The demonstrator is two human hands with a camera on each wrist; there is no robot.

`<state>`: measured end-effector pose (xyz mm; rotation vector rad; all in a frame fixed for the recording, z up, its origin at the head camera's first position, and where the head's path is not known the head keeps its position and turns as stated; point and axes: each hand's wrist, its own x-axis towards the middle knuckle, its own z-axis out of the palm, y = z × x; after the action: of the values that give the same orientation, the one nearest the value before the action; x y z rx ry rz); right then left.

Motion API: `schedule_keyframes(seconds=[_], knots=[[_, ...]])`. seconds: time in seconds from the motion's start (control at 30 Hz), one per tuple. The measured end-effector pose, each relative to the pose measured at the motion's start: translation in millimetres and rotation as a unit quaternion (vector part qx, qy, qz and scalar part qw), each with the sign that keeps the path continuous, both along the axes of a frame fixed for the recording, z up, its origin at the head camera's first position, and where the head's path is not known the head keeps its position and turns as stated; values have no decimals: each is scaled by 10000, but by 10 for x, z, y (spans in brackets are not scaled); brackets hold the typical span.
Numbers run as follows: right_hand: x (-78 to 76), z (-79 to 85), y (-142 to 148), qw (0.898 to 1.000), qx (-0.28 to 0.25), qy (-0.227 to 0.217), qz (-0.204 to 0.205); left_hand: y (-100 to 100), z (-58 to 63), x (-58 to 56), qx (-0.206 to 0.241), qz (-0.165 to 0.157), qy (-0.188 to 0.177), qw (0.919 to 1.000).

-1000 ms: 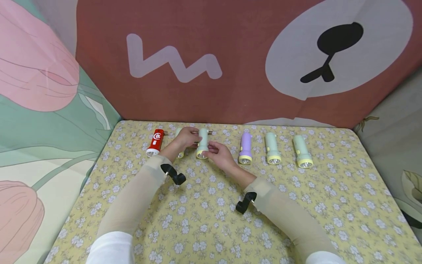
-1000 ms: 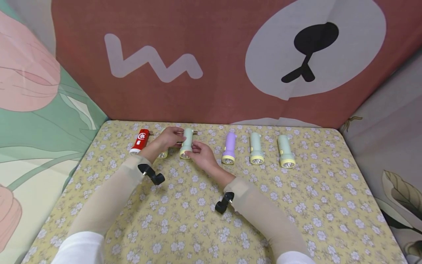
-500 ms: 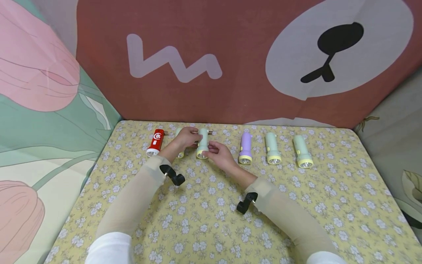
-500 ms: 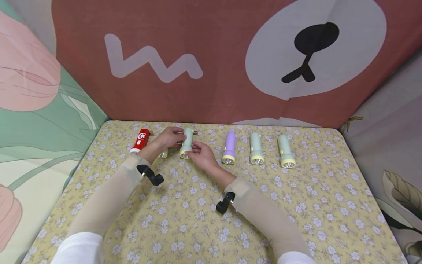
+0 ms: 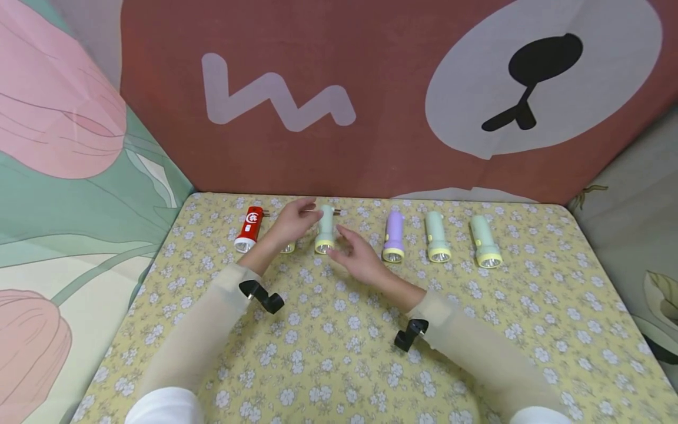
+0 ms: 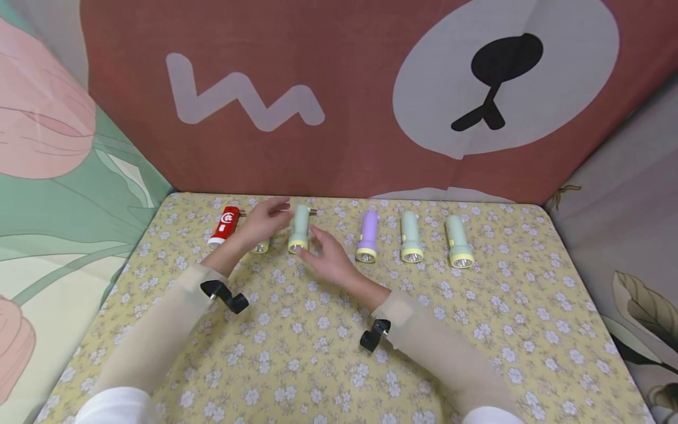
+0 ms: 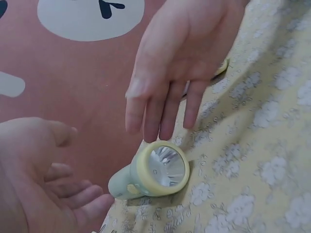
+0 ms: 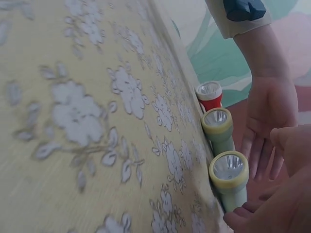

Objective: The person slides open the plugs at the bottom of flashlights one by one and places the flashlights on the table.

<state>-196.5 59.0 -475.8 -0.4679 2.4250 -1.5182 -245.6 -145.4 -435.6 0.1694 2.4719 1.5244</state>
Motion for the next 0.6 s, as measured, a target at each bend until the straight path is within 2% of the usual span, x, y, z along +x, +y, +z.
schedule_keyframes(seconds=[0.17,0.33,0.47,0.6], knots=[[91,27,96,9968,439,562,361,-47,22,105,-108,-460,436,9979],[193,70,195,9926,834,744,479,-32,2,156,-391,-830,726,9931],[259,95,287,9880,1150,886,533,3,-13,193,-698,-1109,871,9875],[323,121,393,9813,1422,1154,584,60,-9,230,-1134,-1362,1092,9781]])
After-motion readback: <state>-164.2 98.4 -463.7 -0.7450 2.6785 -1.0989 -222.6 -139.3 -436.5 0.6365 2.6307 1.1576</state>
